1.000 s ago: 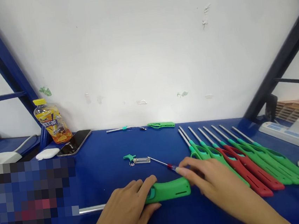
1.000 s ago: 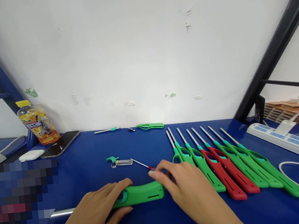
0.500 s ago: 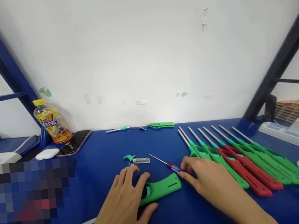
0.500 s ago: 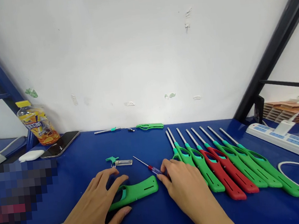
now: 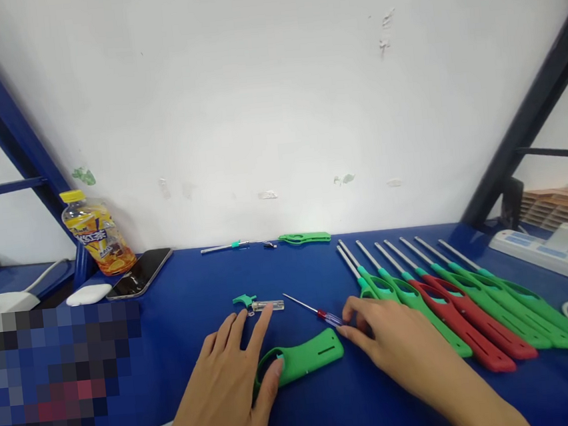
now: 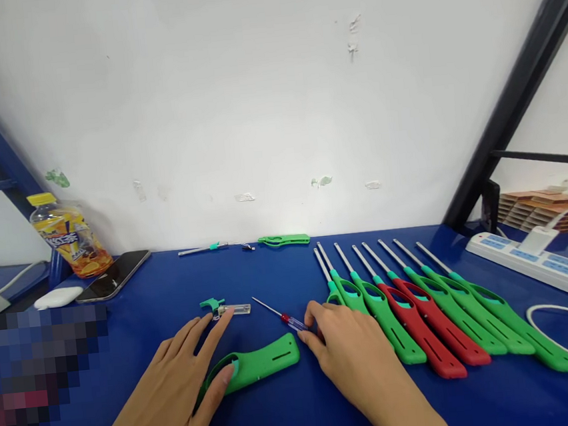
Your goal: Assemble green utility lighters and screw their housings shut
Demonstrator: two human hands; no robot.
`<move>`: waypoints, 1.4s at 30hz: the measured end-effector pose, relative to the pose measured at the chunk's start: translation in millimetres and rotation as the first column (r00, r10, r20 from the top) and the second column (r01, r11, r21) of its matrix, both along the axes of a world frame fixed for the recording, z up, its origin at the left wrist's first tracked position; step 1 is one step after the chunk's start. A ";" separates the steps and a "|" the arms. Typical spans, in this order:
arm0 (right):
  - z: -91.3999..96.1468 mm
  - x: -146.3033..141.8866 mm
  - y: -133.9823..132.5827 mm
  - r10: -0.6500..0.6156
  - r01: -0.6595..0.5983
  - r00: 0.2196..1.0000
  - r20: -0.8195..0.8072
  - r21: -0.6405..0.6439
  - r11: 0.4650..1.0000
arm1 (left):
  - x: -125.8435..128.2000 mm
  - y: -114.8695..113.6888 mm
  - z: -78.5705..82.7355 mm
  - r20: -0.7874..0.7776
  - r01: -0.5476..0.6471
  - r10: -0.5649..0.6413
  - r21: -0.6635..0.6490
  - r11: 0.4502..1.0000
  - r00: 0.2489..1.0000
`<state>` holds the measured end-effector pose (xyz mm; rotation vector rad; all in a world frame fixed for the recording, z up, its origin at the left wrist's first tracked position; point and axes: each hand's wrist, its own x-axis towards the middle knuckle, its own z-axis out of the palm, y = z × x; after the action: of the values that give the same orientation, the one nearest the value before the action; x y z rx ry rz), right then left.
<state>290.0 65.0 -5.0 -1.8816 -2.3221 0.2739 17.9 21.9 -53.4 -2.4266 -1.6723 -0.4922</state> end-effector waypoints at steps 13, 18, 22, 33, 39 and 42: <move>-0.9 2.9 -0.7 -0.001 0.001 1.000 0.009 -0.015 1.000 | 11.8 0.8 24.3 -0.002 -0.029 0.029 -0.110 0.994 1.000; -0.1 4.1 -0.5 -0.004 0.004 1.000 0.009 -0.019 1.000 | 12.5 -0.4 30.5 0.049 0.003 0.003 -0.140 0.990 0.999; -0.7 6.7 -1.5 0.001 -0.001 1.000 0.001 -0.019 1.000 | 12.5 -0.6 30.8 0.012 0.043 -0.042 -0.168 0.985 0.999; 4.3 -9.9 -17.0 0.207 -0.207 0.955 -0.214 0.024 0.978 | 10.4 3.2 24.6 -0.023 0.099 -0.106 -0.205 0.974 0.994; 11.6 -15.8 -26.9 0.269 -0.282 0.899 -0.346 0.014 0.959 | 8.2 1.9 21.8 -0.029 0.132 -0.136 -0.110 0.985 0.990; 25.3 -19.2 -33.0 0.262 -0.250 0.824 -0.502 0.092 0.964 | 7.8 1.1 19.0 -0.030 0.140 -0.141 -0.039 0.989 0.990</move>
<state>270.8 32.0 20.3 -1.2665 -2.1702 0.6830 25.7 23.1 -34.5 -2.5769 -1.5176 -0.4416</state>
